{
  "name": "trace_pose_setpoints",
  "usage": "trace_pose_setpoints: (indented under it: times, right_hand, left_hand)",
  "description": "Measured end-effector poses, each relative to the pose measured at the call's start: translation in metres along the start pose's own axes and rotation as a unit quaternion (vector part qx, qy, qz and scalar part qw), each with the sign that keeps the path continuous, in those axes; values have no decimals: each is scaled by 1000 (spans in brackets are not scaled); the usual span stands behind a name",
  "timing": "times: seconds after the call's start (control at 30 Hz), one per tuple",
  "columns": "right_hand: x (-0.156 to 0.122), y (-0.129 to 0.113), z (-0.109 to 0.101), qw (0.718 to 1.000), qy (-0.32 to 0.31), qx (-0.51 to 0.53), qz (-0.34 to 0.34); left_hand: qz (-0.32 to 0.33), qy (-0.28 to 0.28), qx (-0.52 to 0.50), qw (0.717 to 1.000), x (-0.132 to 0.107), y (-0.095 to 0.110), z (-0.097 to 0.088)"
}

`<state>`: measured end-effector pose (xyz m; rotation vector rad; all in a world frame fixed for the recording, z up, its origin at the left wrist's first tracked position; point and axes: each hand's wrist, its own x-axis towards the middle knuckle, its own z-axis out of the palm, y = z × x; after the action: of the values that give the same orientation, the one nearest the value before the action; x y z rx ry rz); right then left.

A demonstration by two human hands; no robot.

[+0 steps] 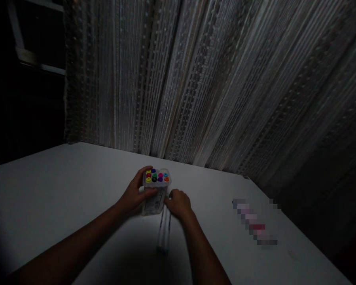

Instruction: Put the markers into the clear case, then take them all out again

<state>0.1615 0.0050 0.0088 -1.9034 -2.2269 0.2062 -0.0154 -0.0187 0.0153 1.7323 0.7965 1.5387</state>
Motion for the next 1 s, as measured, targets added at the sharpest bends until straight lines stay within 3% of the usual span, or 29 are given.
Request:
trace_pose_setpoints:
  times: [0.23, 0.4, 0.47, 0.57, 0.7, 0.9, 0.97, 1.0]
  right_hand:
    - [-2, 16, -2, 998, -16, 64, -5]
    - [-7, 15, -3, 998, -44, 36, -24]
    - [-9, 14, 0, 999, -34, 33, -23]
    - [-7, 16, 5, 993, 6, 118, -15]
    - [4, 26, 6, 966, 54, 254, 5]
    - [14, 35, 0, 900, 76, 428, 29]
    - [12, 36, -3, 866, 76, 494, 25]
    - [10, 36, -4, 835, 72, 546, 20]
  left_hand:
    - [-62, 17, -29, 998, 0, -3, 10]
    - [-88, 29, -36, 995, 1, -2, 14]
    - [-94, 45, -33, 994, 1, -3, 16]
    - [-94, 66, -43, 992, 1, -7, 16]
    - [-85, 74, -56, 992, 2, -15, 14]
    - [-54, 70, -23, 996, 3, -21, 10]
    - [-15, 83, -10, 996, 3, -20, 8]
    - [9, 92, 0, 996, 3, -18, 7]
